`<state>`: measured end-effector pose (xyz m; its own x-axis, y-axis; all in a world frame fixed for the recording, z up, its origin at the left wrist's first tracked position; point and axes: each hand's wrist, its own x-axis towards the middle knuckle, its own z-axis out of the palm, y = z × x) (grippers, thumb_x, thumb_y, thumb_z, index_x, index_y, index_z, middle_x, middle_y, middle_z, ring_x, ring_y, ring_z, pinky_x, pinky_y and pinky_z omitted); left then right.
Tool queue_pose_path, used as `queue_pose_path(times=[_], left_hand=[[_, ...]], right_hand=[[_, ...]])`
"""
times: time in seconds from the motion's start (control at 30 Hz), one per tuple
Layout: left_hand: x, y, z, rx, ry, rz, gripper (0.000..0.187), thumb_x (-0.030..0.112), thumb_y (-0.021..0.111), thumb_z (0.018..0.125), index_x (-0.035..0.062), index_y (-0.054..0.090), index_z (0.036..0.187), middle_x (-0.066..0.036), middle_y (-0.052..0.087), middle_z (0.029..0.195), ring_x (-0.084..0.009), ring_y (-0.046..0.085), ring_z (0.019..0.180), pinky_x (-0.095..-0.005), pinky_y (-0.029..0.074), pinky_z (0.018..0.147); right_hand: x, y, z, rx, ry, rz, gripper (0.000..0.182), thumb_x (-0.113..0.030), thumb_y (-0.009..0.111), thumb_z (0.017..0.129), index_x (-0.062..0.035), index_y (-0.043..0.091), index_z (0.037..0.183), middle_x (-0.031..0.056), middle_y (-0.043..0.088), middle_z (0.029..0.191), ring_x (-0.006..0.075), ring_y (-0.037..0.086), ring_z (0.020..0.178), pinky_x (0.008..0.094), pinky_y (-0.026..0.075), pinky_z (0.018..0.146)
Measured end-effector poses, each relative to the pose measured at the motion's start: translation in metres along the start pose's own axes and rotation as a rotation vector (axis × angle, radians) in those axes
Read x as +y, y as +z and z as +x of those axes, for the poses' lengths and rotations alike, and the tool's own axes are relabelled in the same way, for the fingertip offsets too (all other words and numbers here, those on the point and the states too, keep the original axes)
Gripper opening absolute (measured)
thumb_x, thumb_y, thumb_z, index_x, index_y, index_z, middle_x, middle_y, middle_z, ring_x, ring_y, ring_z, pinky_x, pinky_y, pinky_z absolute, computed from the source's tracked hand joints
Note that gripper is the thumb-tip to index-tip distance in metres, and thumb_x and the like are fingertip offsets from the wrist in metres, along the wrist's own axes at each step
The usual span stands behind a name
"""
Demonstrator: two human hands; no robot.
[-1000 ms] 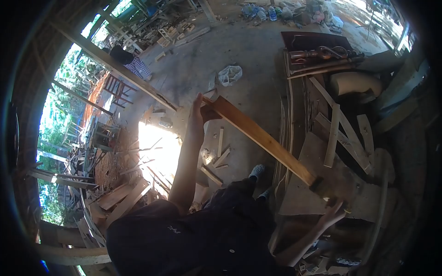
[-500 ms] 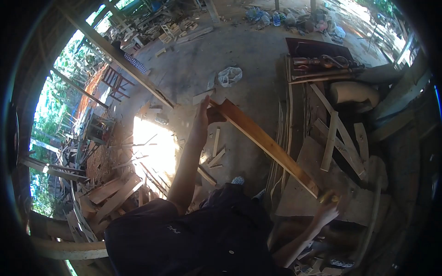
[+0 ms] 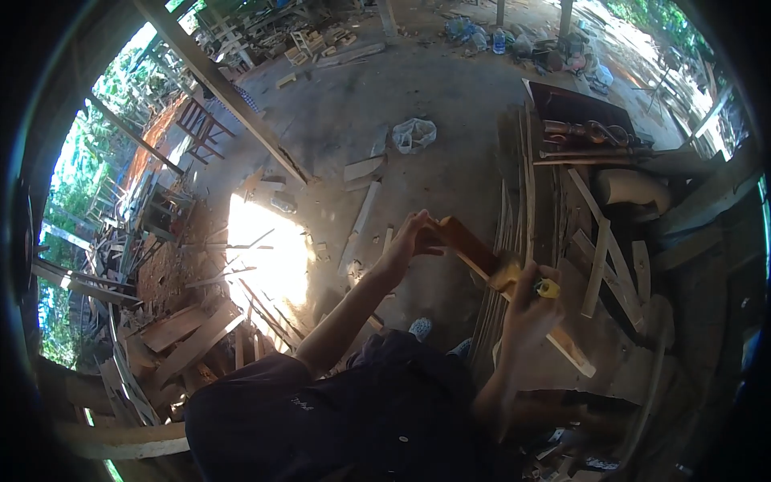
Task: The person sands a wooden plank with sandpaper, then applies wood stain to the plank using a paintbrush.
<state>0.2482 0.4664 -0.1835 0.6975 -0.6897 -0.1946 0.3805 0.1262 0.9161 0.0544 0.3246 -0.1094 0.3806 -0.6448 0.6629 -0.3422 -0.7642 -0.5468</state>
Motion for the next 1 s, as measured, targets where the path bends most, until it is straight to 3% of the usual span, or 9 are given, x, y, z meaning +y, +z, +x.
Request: queue_pose_path(times=[0.1,0.23,0.3,0.4,0.67,0.77,0.8,0.87,1.0], left_hand=[[0.000,-0.014,-0.006,-0.080,-0.025,0.000,0.048,0.054,0.044,0.105,0.0072,0.047,0.118,-0.014,0.063,0.117,-0.0237,0.067,0.109,-0.0426,0.054,0.096],[0.002,-0.026,-0.013,-0.137,-0.056,0.046,0.049,0.052,0.041,0.107,0.0045,0.049,0.119,-0.011,0.063,0.116,-0.0199,0.066,0.108,-0.0394,0.049,0.098],[0.001,-0.028,-0.011,-0.149,-0.052,0.030,0.049,0.051,0.042,0.107,0.0044,0.049,0.120,-0.011,0.064,0.115,-0.0201,0.066,0.109,-0.0392,0.048,0.098],[-0.001,-0.031,-0.007,-0.163,-0.049,0.013,0.048,0.050,0.042,0.107,0.0041,0.050,0.120,-0.011,0.064,0.114,-0.0205,0.066,0.109,-0.0389,0.048,0.099],[0.007,-0.022,0.001,-0.126,-0.053,0.012,0.044,0.046,0.045,0.105,0.0037,0.052,0.117,-0.012,0.063,0.116,-0.0240,0.067,0.108,-0.0404,0.050,0.100],[0.002,-0.017,0.008,-0.090,-0.048,-0.003,0.044,0.045,0.046,0.104,0.0037,0.052,0.117,-0.014,0.063,0.116,-0.0239,0.067,0.106,-0.0400,0.051,0.098],[0.004,-0.014,0.008,-0.052,-0.038,0.011,0.045,0.047,0.048,0.104,0.0035,0.053,0.117,-0.014,0.063,0.115,-0.0238,0.067,0.104,-0.0396,0.052,0.097],[0.007,-0.005,0.008,-0.013,-0.036,0.031,0.047,0.048,0.049,0.104,0.0034,0.053,0.117,-0.014,0.063,0.114,-0.0238,0.068,0.103,-0.0392,0.052,0.096],[0.010,0.013,0.013,0.117,-0.026,0.206,0.052,0.054,0.052,0.103,0.0042,0.054,0.116,-0.015,0.064,0.110,-0.0241,0.068,0.099,-0.0388,0.052,0.095]], right_hand=[[-0.027,0.026,-0.007,-0.003,0.174,0.351,0.017,-0.012,0.061,0.103,-0.0017,0.059,0.089,0.0044,0.060,0.065,0.0139,0.067,0.058,0.0286,0.048,0.049],[-0.045,0.041,-0.014,0.013,0.361,0.430,0.019,-0.016,0.063,0.102,-0.0009,0.058,0.092,0.0048,0.061,0.067,0.0137,0.065,0.056,0.0270,0.049,0.050],[-0.048,0.054,-0.017,0.213,0.576,0.756,0.022,-0.021,0.064,0.102,0.0001,0.058,0.096,0.0055,0.062,0.068,0.0131,0.063,0.054,0.0254,0.048,0.051],[-0.028,0.061,-0.029,0.089,0.514,0.769,0.025,-0.023,0.064,0.102,0.0000,0.058,0.097,0.0057,0.063,0.069,0.0124,0.061,0.053,0.0241,0.047,0.051],[0.024,0.043,-0.047,0.213,0.668,0.768,0.025,-0.023,0.069,0.098,-0.0008,0.058,0.093,0.0038,0.059,0.067,0.0101,0.055,0.053,0.0256,0.040,0.050],[0.081,0.023,-0.070,0.240,0.858,0.665,0.030,-0.029,0.068,0.098,0.0002,0.063,0.092,0.0039,0.061,0.070,0.0105,0.057,0.062,0.0284,0.046,0.057],[0.094,0.015,-0.073,0.239,0.861,0.670,0.030,-0.029,0.068,0.098,0.0002,0.063,0.092,0.0039,0.061,0.070,0.0105,0.057,0.062,0.0284,0.046,0.057],[0.119,-0.003,-0.079,0.395,0.826,0.596,0.035,-0.028,0.069,0.099,-0.0028,0.060,0.076,0.0020,0.060,0.066,0.0096,0.053,0.055,0.0282,0.041,0.053],[0.208,-0.059,-0.111,0.230,0.730,0.325,0.043,-0.034,0.064,0.102,-0.0015,0.062,0.075,0.0014,0.057,0.064,0.0102,0.053,0.057,0.0292,0.041,0.055]])
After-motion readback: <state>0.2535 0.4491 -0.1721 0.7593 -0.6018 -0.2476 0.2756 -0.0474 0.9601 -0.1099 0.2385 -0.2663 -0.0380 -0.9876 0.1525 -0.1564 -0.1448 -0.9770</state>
